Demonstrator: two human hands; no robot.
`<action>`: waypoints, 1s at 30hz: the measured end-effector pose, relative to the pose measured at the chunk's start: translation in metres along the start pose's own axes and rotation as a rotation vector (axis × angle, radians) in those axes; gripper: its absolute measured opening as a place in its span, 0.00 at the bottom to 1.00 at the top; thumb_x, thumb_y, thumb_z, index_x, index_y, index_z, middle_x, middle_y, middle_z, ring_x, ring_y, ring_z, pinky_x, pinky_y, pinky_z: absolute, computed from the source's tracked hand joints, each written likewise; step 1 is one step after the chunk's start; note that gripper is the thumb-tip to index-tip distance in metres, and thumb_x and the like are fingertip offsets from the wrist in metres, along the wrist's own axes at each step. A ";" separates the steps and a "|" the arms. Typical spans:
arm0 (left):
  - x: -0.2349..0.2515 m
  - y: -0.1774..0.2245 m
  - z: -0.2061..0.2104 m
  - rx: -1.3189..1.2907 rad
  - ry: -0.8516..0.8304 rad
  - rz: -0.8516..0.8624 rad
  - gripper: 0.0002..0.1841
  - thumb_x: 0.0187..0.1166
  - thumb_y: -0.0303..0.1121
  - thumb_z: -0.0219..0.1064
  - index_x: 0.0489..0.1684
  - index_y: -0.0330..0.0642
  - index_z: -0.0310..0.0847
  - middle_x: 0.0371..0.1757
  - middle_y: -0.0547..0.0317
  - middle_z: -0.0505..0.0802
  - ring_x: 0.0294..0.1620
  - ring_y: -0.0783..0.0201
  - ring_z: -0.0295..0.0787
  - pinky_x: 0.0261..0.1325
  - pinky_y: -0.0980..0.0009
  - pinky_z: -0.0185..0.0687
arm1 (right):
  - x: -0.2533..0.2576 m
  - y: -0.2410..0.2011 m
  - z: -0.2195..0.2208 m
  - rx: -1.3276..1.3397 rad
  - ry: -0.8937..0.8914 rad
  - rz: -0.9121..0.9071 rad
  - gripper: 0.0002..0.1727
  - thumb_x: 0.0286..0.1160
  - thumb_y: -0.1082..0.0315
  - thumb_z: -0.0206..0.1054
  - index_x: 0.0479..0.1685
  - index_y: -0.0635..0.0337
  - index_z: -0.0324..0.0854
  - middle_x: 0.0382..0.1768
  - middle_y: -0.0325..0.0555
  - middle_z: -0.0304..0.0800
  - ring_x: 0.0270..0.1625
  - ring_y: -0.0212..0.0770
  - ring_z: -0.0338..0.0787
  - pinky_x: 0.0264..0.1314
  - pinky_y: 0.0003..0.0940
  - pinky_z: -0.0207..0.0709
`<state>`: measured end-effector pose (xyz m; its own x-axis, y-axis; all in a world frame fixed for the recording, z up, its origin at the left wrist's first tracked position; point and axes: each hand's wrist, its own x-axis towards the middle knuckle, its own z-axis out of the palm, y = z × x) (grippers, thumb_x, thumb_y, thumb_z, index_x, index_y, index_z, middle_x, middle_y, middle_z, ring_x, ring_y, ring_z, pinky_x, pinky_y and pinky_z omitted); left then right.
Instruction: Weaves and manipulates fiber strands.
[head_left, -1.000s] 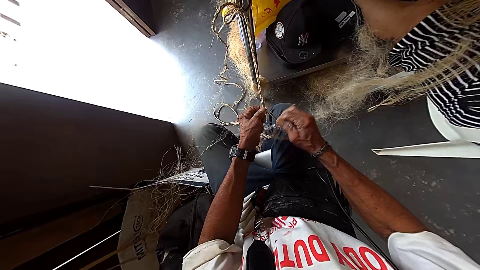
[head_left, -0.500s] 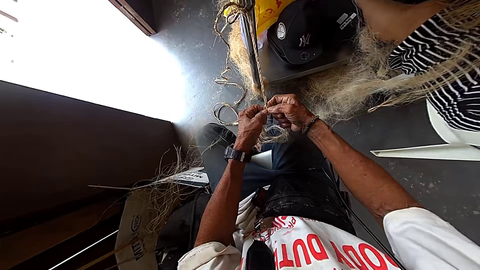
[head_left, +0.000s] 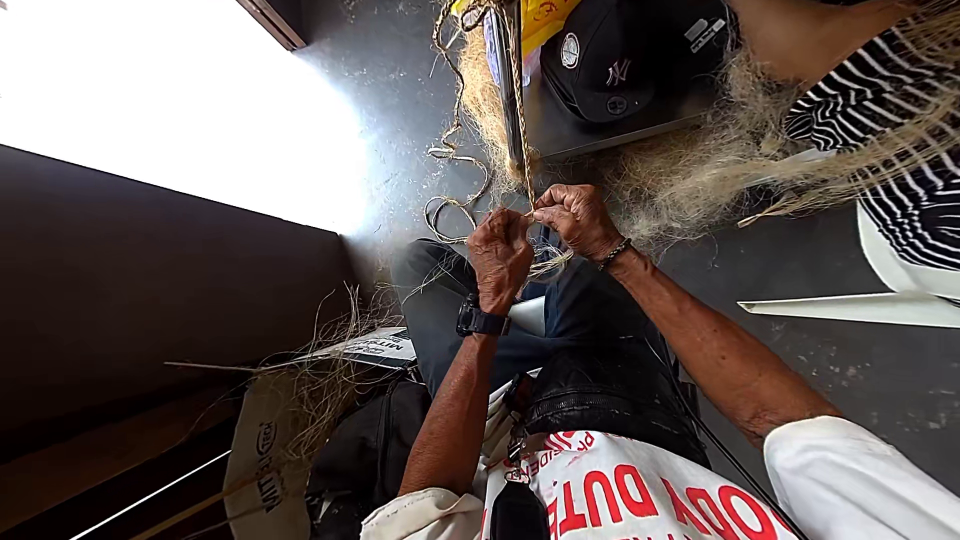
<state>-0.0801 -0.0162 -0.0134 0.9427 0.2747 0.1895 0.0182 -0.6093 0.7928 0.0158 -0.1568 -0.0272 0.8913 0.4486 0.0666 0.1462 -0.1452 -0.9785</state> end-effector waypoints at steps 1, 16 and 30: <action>-0.003 -0.001 0.002 0.073 0.049 0.037 0.06 0.83 0.31 0.66 0.35 0.41 0.83 0.34 0.53 0.84 0.32 0.58 0.81 0.35 0.60 0.78 | 0.001 0.002 0.001 -0.123 0.006 -0.045 0.05 0.72 0.74 0.67 0.32 0.65 0.85 0.21 0.38 0.80 0.22 0.26 0.73 0.28 0.25 0.68; -0.046 -0.010 -0.005 0.111 0.020 -0.114 0.12 0.80 0.36 0.70 0.50 0.37 0.92 0.48 0.47 0.92 0.55 0.50 0.88 0.61 0.52 0.82 | -0.005 0.010 0.013 0.343 -0.037 0.328 0.05 0.86 0.72 0.56 0.43 0.61 0.77 0.15 0.32 0.64 0.13 0.26 0.61 0.14 0.21 0.55; 0.044 -0.013 0.001 -0.168 -0.341 -0.236 0.13 0.82 0.32 0.58 0.33 0.44 0.89 0.23 0.68 0.82 0.21 0.74 0.70 0.28 0.71 0.66 | -0.001 0.010 0.000 0.037 -0.089 0.078 0.05 0.81 0.73 0.64 0.37 0.64 0.79 0.20 0.36 0.75 0.19 0.24 0.70 0.24 0.21 0.66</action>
<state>-0.0387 0.0032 -0.0156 0.9757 0.1137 -0.1871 0.2179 -0.4222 0.8799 0.0162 -0.1587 -0.0371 0.8575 0.5138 -0.0264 0.0601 -0.1510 -0.9867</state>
